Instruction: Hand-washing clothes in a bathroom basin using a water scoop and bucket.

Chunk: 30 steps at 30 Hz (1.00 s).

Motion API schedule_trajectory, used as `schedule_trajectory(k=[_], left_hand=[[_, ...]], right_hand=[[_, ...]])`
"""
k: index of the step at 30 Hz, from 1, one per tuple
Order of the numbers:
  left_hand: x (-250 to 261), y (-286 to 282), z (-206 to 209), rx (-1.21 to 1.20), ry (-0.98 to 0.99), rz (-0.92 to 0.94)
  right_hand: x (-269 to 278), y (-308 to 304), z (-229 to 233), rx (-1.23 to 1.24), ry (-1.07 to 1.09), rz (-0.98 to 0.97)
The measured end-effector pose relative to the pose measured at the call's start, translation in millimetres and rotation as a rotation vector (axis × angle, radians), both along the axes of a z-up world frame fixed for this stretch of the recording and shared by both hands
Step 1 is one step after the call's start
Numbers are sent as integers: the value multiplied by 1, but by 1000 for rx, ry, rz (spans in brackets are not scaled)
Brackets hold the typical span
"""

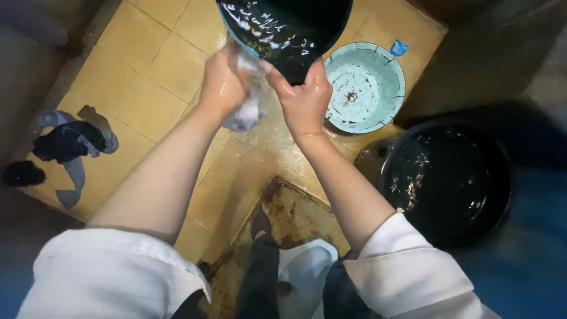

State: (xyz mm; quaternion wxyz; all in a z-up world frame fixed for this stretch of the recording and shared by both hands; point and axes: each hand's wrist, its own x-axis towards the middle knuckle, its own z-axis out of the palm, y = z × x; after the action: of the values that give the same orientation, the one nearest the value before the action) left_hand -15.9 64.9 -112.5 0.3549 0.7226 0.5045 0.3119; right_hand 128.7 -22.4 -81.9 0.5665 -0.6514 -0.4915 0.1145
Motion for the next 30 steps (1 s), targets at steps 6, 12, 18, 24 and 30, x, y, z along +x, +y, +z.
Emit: schedule_trajectory(k=[6, 12, 18, 24, 30], left_hand=[[-22, 22, -15, 15, 198, 180], [-26, 23, 17, -259, 125, 108], [-16, 43, 14, -121, 137, 195], [0, 52, 8, -162, 415, 46], [5, 38, -17, -126, 317, 199]], right_hand=[[-15, 8, 4, 10, 1, 64], [-14, 21, -10, -49, -76, -46], [-8, 22, -10, 120, -100, 63], [0, 19, 2, 32, -169, 56], [23, 5, 4, 108, -417, 132]])
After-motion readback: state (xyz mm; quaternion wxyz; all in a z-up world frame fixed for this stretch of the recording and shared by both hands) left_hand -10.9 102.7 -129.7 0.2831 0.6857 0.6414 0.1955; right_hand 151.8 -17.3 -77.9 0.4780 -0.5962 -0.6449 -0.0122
